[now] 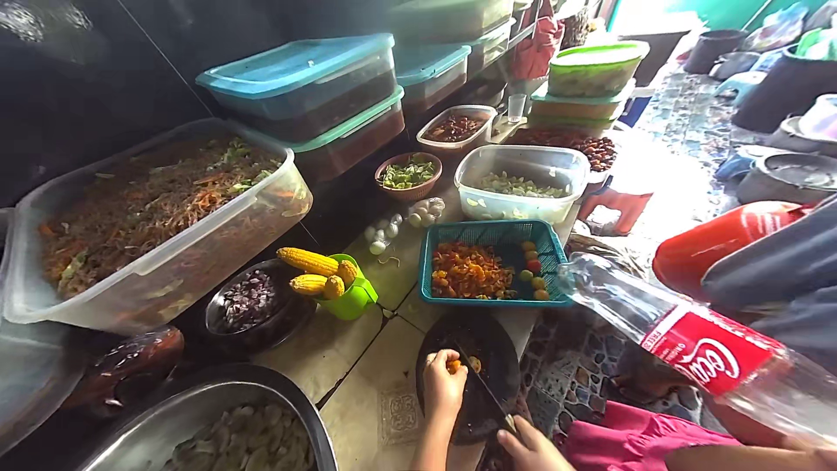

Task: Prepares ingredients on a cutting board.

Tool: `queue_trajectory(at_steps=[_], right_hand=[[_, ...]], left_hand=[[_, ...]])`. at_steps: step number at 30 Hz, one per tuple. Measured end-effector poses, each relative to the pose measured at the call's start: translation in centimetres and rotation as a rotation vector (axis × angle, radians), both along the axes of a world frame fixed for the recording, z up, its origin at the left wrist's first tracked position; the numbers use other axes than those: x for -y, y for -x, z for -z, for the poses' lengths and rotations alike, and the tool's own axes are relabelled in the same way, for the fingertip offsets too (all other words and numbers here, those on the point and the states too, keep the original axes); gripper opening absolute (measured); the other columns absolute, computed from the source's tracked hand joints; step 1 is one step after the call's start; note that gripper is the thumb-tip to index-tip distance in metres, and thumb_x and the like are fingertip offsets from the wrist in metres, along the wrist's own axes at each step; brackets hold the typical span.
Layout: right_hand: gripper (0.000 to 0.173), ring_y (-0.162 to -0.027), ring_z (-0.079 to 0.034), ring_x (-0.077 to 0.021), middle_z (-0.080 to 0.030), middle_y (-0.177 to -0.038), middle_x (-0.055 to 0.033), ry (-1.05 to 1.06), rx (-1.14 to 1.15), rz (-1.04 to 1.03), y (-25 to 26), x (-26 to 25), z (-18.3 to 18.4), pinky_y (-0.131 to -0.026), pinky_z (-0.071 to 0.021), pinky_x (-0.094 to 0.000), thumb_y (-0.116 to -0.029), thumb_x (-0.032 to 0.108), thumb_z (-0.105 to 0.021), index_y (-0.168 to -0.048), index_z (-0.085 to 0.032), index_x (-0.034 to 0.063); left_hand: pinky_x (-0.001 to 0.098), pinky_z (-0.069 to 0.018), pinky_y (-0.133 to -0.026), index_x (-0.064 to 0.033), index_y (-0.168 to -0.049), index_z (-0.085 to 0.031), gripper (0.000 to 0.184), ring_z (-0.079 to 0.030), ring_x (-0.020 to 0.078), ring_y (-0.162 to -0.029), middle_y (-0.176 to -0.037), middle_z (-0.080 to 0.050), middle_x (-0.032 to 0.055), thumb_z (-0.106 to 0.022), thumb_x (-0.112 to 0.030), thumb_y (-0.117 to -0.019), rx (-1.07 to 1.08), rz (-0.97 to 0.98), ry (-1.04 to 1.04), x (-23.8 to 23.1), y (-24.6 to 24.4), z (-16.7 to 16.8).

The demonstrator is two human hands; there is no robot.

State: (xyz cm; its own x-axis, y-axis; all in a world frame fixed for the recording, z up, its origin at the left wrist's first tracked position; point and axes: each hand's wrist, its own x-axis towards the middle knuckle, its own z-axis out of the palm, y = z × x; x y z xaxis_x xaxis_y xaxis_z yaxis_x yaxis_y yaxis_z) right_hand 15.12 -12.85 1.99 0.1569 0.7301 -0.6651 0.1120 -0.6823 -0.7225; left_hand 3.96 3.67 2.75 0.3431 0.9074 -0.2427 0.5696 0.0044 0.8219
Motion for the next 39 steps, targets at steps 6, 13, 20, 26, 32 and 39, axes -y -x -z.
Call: queue_trajectory(at_steps=[6,13,20,26,32,39], right_hand=[[0.039,-0.052,-0.053,-0.0186,-0.054,-0.074,-0.0071,-0.222,0.151,0.305,-6.0,-6.9,-5.0,-0.050,-0.0500,-0.0381,-0.1110,0.035,-0.044,-0.137,-0.048,0.0062],[0.036,-0.050,-0.051,-0.0160,-0.053,-0.071,-0.0043,-0.191,0.049,0.297,-6.3,-3.7,-2.6,-0.049,-0.0487,-0.0353,-0.1097,0.031,-0.047,-0.132,-0.050,0.0038],[0.043,-0.068,-0.063,-0.0274,-0.065,-0.086,-0.0157,-0.074,0.167,0.116,-1.5,0.5,1.4,-0.066,-0.0535,-0.0481,-0.1080,0.035,-0.050,-0.134,-0.053,0.0007],[0.046,-0.099,-0.071,-0.0440,-0.071,-0.105,-0.0259,0.039,0.356,-0.092,1.6,1.7,1.9,-0.087,-0.0535,-0.0638,-0.1084,0.035,-0.049,-0.138,-0.052,-0.0009],[0.042,-0.102,-0.071,-0.0413,-0.072,-0.106,-0.0221,0.112,0.429,-0.180,1.6,-0.7,-0.1,-0.088,-0.0537,-0.0609,-0.1094,0.039,-0.046,-0.134,-0.054,0.0053],[0.041,-0.110,-0.070,-0.0401,-0.071,-0.113,-0.0217,0.139,0.433,-0.195,2.6,-2.8,-0.3,-0.092,-0.0529,-0.0598,-0.1105,0.038,-0.043,-0.136,-0.052,0.0058]], left_hand=[[0.0465,-0.0450,-0.113,-0.0016,-0.153,-0.044,0.066,-0.054,0.0351,-0.135,-0.153,-0.047,0.0247,-0.073,-0.013,-0.0952,0.117,0.113,-0.158,-6.6,-6.4,-5.9],[0.0527,-0.0407,-0.115,-0.0098,-0.138,-0.064,0.041,-0.050,0.0375,-0.138,-0.145,-0.055,0.0211,-0.062,-0.012,-0.0971,-0.515,0.507,0.094,-2.6,-4.1,0.3],[0.0449,-0.0498,-0.105,-0.0054,-0.120,-0.074,0.030,-0.063,0.0325,-0.119,-0.124,-0.067,0.0184,-0.061,-0.001,-0.0928,-0.312,0.318,-0.178,1.4,-0.2,2.5],[0.0496,-0.0536,-0.100,-0.0054,-0.105,-0.079,0.029,-0.069,0.0314,-0.112,-0.116,-0.074,0.0131,-0.060,0.006,-0.0859,-0.072,0.144,-0.418,5.3,3.5,5.6],[0.0479,-0.0522,-0.103,-0.0012,-0.100,-0.079,0.017,-0.069,0.0323,-0.112,-0.112,-0.075,0.0151,-0.067,0.000,-0.0886,-0.036,0.063,-0.412,5.7,3.3,6.0],[0.0497,-0.0527,-0.100,-0.0024,-0.101,-0.079,0.019,-0.069,0.0324,-0.112,-0.113,-0.076,0.0137,-0.065,-0.002,-0.0895,-0.107,0.023,-0.391,5.6,2.6,5.9]])
